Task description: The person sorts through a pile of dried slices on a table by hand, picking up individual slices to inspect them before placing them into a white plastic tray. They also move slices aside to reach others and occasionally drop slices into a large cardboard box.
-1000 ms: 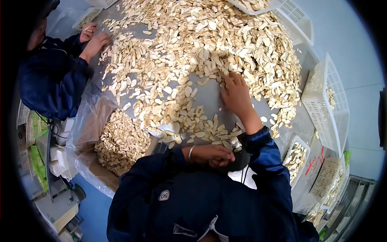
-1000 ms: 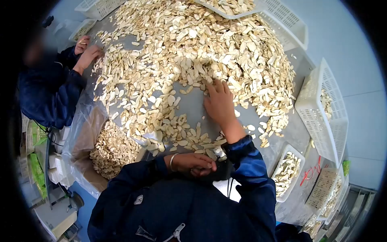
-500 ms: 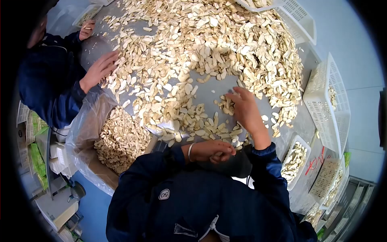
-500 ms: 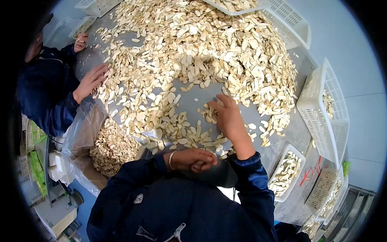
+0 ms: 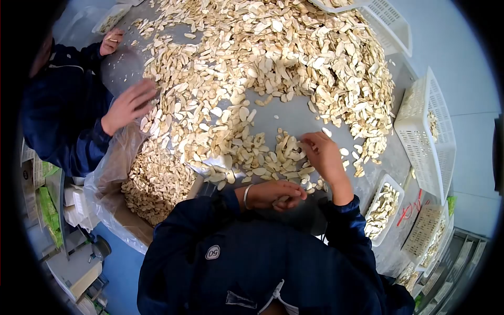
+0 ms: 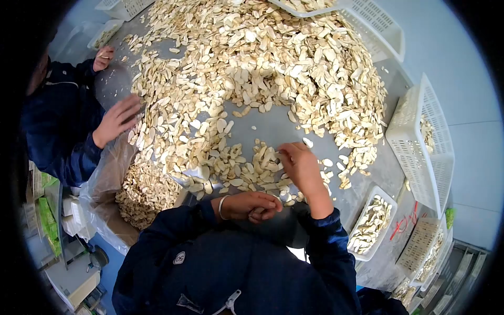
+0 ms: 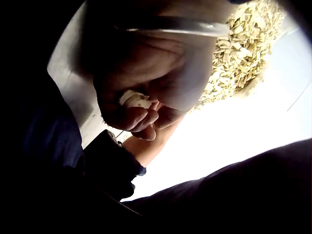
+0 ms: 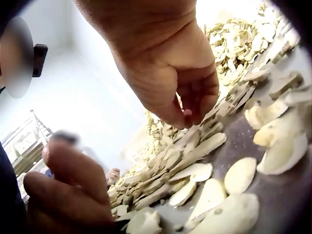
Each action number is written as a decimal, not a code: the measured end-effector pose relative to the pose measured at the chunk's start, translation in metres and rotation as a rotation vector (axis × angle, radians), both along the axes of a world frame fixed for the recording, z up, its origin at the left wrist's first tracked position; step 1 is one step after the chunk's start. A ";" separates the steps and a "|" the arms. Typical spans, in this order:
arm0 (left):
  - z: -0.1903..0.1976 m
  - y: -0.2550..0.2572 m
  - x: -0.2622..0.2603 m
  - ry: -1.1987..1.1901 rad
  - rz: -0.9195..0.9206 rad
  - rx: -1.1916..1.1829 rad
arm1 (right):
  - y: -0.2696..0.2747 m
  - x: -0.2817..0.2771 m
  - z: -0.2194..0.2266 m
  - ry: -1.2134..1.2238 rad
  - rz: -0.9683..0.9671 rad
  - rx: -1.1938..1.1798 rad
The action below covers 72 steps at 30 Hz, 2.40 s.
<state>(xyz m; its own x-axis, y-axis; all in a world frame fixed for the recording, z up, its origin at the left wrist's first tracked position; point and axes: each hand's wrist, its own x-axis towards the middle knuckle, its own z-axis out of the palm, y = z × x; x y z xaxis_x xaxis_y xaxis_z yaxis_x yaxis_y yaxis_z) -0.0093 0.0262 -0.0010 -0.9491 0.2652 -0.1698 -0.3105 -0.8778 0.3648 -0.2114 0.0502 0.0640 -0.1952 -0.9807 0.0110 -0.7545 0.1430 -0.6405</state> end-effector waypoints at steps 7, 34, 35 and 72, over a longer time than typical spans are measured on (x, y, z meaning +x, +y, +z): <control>0.002 -0.001 0.001 -0.020 -0.001 -0.016 | 0.003 0.014 -0.001 -0.001 0.025 0.041; -0.003 0.001 -0.001 -0.013 0.008 0.027 | 0.037 -0.015 -0.021 -0.674 -0.174 0.154; -0.003 0.001 -0.001 -0.013 0.008 0.028 | 0.038 -0.017 -0.024 -0.699 -0.185 0.166; -0.003 0.001 -0.001 0.023 0.028 -0.009 | 0.051 -0.008 -0.011 -0.736 -0.348 -0.047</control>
<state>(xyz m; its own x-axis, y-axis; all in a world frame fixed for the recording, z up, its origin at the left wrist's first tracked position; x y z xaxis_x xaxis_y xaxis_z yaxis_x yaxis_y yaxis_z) -0.0103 0.0273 -0.0037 -0.9598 0.2368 -0.1504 -0.2772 -0.8829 0.3789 -0.2199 0.1009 0.0533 -0.4616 -0.8644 -0.1992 -0.0555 0.2522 -0.9661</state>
